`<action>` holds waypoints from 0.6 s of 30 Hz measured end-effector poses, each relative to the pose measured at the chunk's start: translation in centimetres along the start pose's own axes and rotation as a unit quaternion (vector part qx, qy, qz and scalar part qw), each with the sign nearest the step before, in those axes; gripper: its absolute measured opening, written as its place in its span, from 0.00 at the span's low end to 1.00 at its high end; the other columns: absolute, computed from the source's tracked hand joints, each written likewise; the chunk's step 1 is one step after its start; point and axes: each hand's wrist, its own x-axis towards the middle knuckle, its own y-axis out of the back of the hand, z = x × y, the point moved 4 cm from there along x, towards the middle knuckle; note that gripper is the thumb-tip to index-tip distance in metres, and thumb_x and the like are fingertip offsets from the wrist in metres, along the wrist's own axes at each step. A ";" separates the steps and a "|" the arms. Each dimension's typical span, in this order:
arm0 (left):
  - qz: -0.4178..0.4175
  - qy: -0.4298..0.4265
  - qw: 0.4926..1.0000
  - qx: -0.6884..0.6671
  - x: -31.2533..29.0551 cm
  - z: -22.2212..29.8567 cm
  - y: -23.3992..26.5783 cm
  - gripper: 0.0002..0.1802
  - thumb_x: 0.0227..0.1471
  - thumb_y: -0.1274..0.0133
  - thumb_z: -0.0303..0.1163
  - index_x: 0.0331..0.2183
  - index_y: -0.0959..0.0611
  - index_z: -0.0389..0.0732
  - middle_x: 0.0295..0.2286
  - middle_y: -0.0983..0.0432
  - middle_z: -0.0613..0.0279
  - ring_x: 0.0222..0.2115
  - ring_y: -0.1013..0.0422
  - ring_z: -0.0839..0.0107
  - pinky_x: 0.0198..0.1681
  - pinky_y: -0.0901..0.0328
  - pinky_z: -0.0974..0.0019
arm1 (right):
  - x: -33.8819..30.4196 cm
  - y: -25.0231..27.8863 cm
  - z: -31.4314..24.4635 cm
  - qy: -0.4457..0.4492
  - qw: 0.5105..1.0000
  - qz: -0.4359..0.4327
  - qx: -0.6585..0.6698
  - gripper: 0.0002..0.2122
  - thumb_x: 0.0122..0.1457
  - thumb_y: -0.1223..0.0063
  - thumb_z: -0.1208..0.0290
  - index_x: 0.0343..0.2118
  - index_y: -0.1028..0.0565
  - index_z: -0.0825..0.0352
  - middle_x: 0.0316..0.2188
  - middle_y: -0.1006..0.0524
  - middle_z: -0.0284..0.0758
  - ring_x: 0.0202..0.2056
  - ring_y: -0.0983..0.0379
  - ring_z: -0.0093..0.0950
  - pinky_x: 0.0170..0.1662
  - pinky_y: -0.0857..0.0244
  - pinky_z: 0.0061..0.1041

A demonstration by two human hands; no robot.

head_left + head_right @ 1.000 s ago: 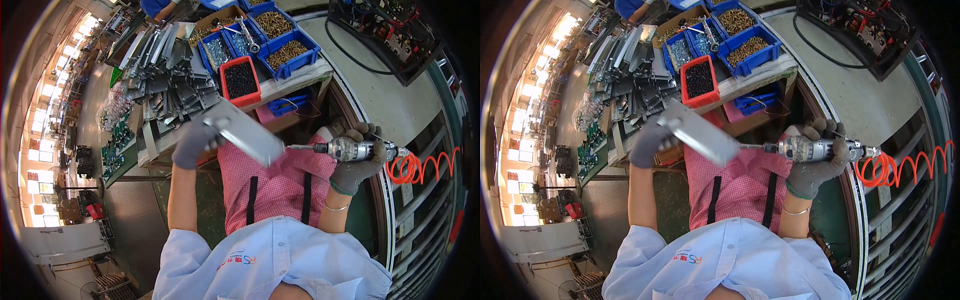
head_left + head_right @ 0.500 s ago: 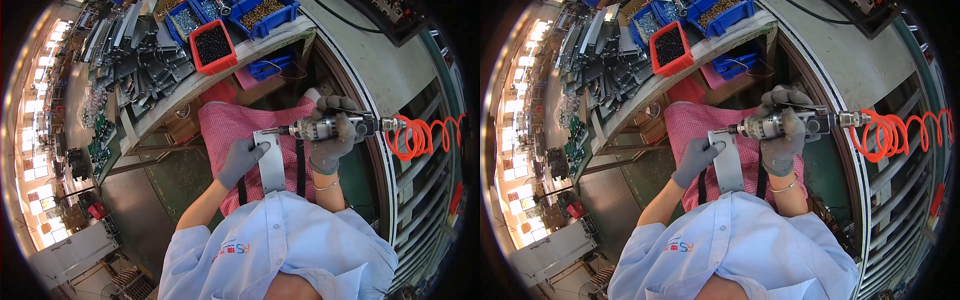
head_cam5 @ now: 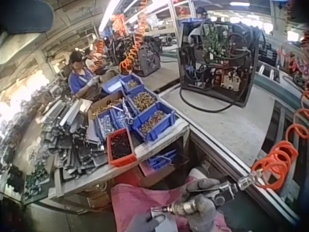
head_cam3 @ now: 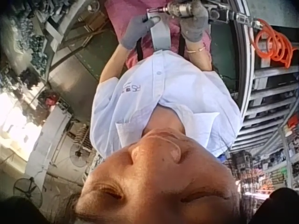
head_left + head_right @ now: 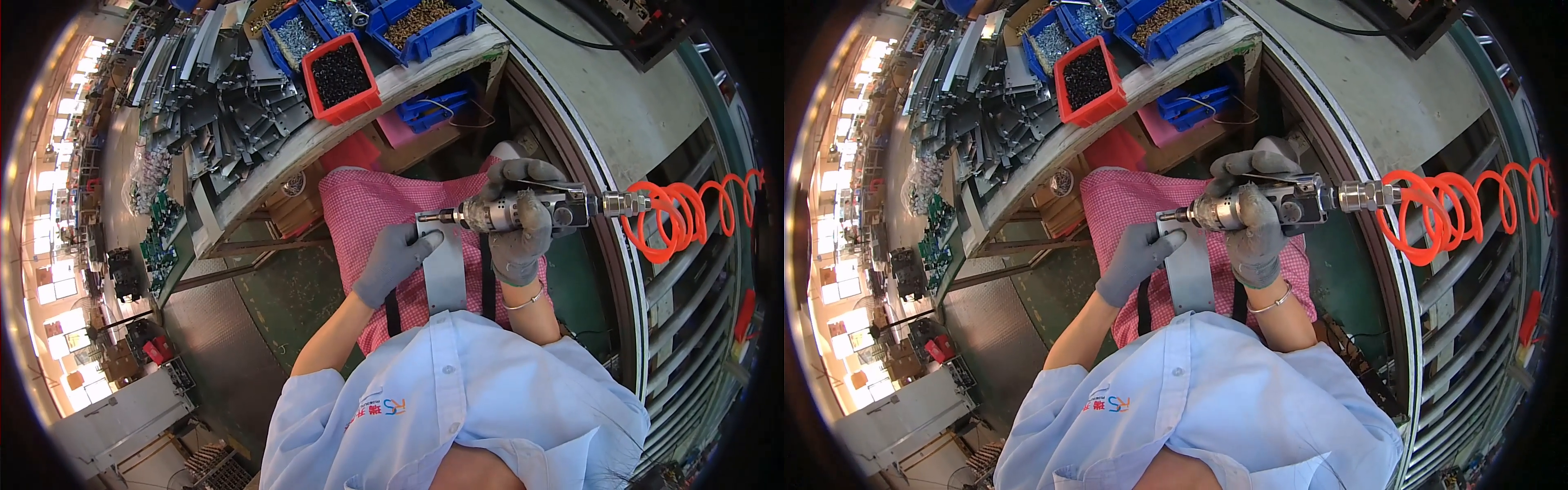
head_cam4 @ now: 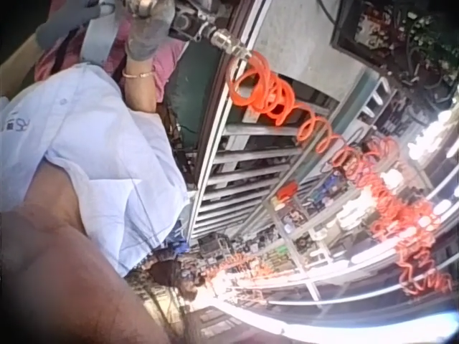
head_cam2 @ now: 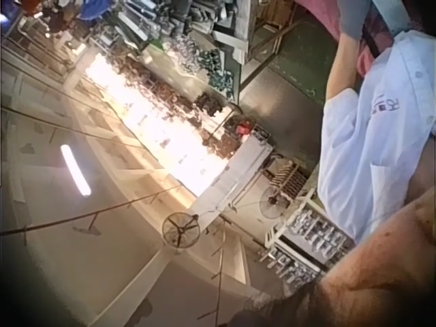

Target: The person assembles metal components by stacking metal plates and metal housing, then securing them with screws using an air screwdriver at a factory workbench.

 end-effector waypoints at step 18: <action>0.275 -0.067 0.954 -0.099 7.1 10.2 20.7 0.23 0.51 0.48 0.50 0.24 0.20 0.36 0.15 0.28 0.66 0.11 0.36 0.80 0.12 0.43 0.77 | 3.1 1.4 -6.5 0.148 0.986 0.056 0.048 0.19 0.50 0.47 0.70 0.46 0.30 0.67 0.36 0.29 0.40 0.35 0.33 0.32 0.30 0.34 0.26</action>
